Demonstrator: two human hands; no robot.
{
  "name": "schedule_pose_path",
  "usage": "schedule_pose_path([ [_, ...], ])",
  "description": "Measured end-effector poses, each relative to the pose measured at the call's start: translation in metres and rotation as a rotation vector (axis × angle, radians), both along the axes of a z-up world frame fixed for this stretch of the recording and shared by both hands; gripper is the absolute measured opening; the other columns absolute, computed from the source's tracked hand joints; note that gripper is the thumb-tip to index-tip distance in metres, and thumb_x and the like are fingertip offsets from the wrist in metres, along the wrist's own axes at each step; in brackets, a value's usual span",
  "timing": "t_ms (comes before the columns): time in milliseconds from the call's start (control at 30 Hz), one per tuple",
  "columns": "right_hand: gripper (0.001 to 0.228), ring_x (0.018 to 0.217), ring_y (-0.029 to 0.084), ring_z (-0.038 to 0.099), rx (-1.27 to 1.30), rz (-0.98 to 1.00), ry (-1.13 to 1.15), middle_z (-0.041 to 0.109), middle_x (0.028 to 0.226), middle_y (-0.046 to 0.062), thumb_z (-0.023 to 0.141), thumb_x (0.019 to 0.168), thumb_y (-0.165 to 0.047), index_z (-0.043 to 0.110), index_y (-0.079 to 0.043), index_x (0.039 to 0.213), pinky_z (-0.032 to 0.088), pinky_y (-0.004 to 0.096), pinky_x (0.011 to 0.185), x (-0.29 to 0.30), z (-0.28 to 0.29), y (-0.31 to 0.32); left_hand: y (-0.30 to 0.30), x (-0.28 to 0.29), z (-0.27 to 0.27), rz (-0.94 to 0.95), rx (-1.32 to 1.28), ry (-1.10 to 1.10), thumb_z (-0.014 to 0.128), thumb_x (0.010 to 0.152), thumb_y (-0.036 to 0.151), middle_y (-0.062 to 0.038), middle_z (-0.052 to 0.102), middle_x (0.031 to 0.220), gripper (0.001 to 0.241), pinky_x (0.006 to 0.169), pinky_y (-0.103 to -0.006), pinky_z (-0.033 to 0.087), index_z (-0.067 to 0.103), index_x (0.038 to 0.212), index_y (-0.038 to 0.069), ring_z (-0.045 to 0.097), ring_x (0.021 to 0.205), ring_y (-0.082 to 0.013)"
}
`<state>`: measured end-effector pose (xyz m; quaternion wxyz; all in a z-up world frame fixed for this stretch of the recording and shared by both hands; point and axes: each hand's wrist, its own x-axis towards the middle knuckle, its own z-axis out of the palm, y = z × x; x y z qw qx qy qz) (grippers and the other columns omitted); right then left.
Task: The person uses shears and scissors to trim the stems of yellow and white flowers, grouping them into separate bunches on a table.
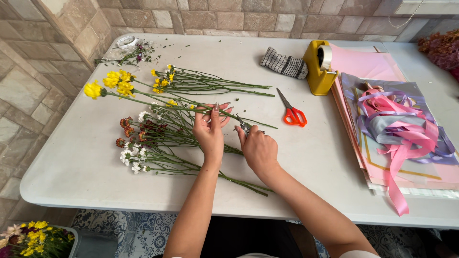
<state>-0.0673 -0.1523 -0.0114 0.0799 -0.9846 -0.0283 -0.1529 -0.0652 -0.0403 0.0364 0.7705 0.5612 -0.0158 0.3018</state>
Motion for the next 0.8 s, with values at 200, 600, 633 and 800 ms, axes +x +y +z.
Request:
schedule_pose_path([
  [200, 0.067, 0.078, 0.043, 0.07, 0.177, -0.023, 0.072, 0.066, 0.071, 0.02, 0.029, 0.096, -0.067, 0.058, -0.008, 0.082, 0.053, 0.052, 0.068, 0.022, 0.025, -0.029, 0.004, 0.009, -0.008, 0.046, 0.101, -0.029, 0.05, 0.1, 0.014, -0.019, 0.072, 0.1, 0.007, 0.073, -0.0383, 0.061, 0.05, 0.1, 0.007, 0.073, 0.087, -0.0301],
  [600, 0.062, 0.065, 0.022, 0.061, 0.948, 0.08, 0.642, 0.054, 0.07, 0.01, 0.036, 0.1, -0.054, 0.062, 0.002, 0.093, 0.052, 0.033, 0.06, 0.01, 0.073, -0.076, 0.028, 0.019, -0.007, 0.046, -0.417, 0.006, 0.049, 0.101, 0.018, -0.017, 0.069, 0.1, 0.01, 0.083, -0.0407, 0.06, 0.044, 0.106, 0.012, 0.071, 0.097, -0.0332],
  [633, 0.06, 0.067, 0.023, 0.061, 1.003, 0.112, 0.683, 0.053, 0.071, 0.011, 0.036, 0.1, -0.053, 0.059, 0.001, 0.09, 0.054, 0.035, 0.061, 0.007, 0.075, -0.073, 0.028, 0.019, -0.007, 0.061, -0.436, 0.021, 0.05, 0.1, 0.018, -0.017, 0.069, 0.1, 0.01, 0.084, -0.0411, 0.06, 0.044, 0.106, 0.012, 0.071, 0.097, -0.0334],
  [800, 0.055, 0.071, 0.025, 0.06, 1.109, 0.184, 0.747, 0.051, 0.074, 0.011, 0.036, 0.101, -0.048, 0.057, 0.0, 0.088, 0.057, 0.038, 0.066, -0.002, 0.068, -0.054, 0.026, 0.018, -0.007, 0.083, -0.469, 0.056, 0.052, 0.1, 0.02, -0.018, 0.068, 0.099, 0.012, 0.083, -0.0413, 0.06, 0.045, 0.105, 0.011, 0.071, 0.097, -0.0345],
])
